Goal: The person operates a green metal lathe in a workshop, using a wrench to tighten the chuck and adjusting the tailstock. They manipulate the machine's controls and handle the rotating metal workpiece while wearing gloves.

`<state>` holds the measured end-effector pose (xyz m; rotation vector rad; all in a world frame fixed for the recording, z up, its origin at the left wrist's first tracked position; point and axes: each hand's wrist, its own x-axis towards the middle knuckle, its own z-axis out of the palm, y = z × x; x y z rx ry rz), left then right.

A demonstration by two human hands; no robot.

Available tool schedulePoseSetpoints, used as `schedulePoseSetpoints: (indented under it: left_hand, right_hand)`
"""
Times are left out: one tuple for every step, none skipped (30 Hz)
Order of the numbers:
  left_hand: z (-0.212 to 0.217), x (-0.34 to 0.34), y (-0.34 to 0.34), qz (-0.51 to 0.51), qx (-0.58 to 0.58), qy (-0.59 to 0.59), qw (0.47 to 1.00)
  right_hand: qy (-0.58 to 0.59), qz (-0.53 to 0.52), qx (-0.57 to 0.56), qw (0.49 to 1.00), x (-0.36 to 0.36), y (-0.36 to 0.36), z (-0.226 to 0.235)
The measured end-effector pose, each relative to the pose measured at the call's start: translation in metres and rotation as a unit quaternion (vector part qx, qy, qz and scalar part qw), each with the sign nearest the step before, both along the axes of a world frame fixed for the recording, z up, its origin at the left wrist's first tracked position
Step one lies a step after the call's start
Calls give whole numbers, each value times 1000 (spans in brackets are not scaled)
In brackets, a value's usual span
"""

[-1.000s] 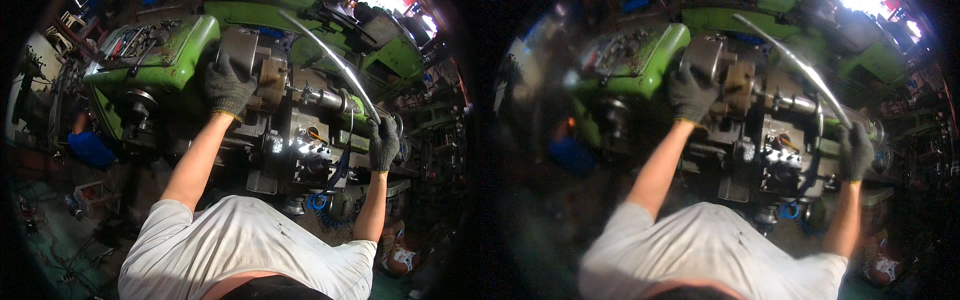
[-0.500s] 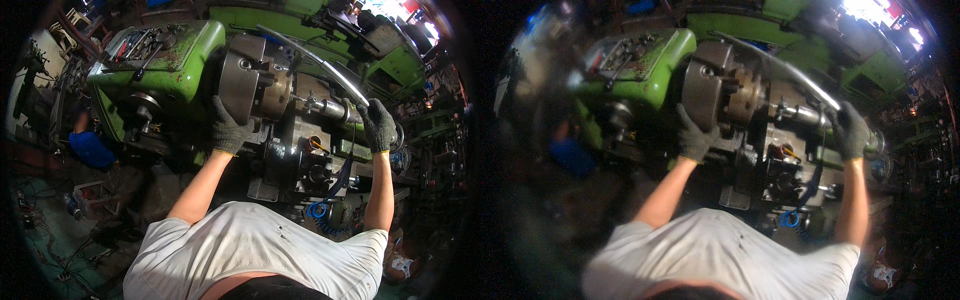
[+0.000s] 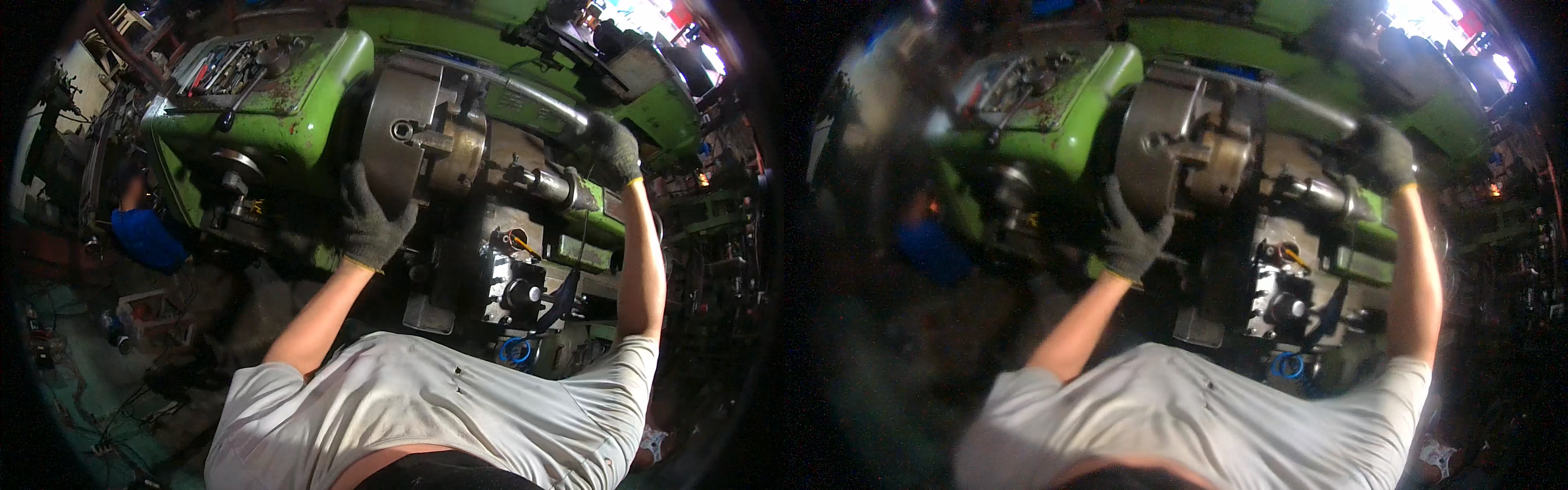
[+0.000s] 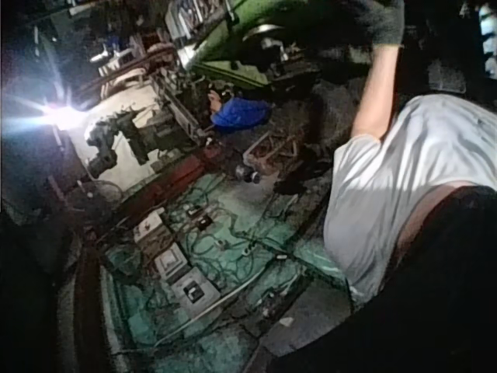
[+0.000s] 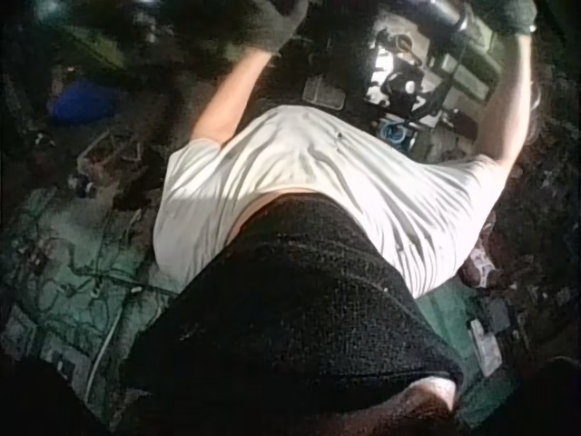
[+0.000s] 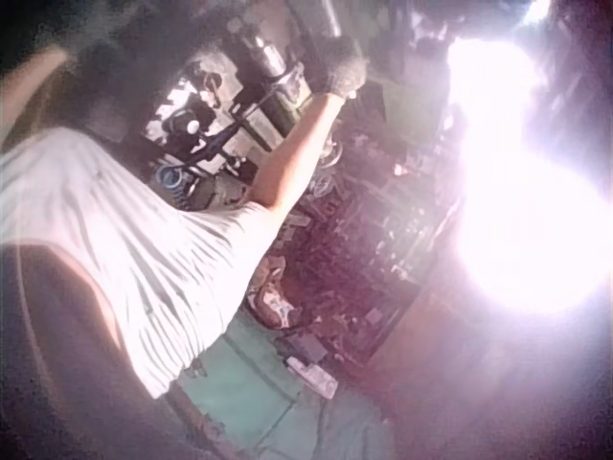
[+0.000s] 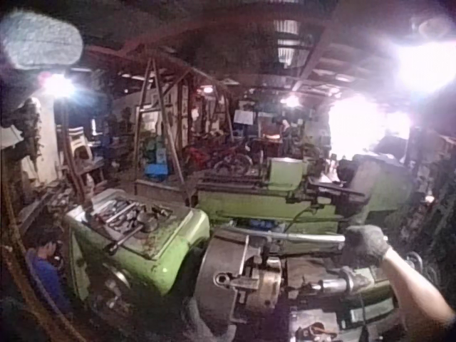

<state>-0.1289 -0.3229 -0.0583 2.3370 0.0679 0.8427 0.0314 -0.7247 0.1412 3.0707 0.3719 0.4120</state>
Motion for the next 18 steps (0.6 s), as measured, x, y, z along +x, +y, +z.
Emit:
schedulePoseSetpoints:
  left_hand:
    - [11,7,5,-23,11,-49,998]
    - [25,27,12,-45,21,-98,994]
    - [43,48,19,-65,32,-150,986]
    - [66,66,23,-78,76,-172,979]
    - [90,82,28,-86,122,-194,970]
    - [111,101,27,-107,137,-177,969]
    - [128,121,22,-127,153,-161,967]
    - [139,141,16,-138,189,-127,964]
    - [148,160,7,-151,224,-92,958]
    - [154,175,-3,-165,259,-56,950]
    - [157,186,-15,-172,281,-19,944]
    - [157,194,-22,-170,304,24,937]
    - [157,202,-29,-176,325,65,927]
    - [158,212,-34,-179,319,99,925]
    - [164,220,-31,-170,316,139,923]
    - [169,226,-33,-175,309,175,918]
    - [172,227,-28,-172,315,184,915]
    - [166,235,-27,-176,325,178,912]
  right_hand:
    - [2,-1,-18,1000,14,-3,-1]
    - [13,-10,-22,1000,21,5,5]
    - [20,-16,-26,999,30,15,11]
    - [24,0,-20,1000,42,13,9]
    - [27,21,-13,999,57,10,7]
    - [28,42,-5,999,71,7,5]
    - [38,49,2,998,85,5,3]
    - [48,54,7,997,95,1,1]
    - [59,57,12,997,104,-4,-2]
    - [98,33,31,994,112,-8,-7]
    - [137,8,51,989,118,-12,-13]
    - [151,4,85,985,124,-10,-18]
    - [164,-8,119,979,123,-11,-22]
    - [148,-9,167,975,114,-17,-26]
    - [132,-8,146,980,105,-10,-23]
    - [116,-20,122,986,88,-10,-18]
    - [103,-30,25,994,76,-1,-4]
    - [115,-39,-15,992,73,-5,-3]
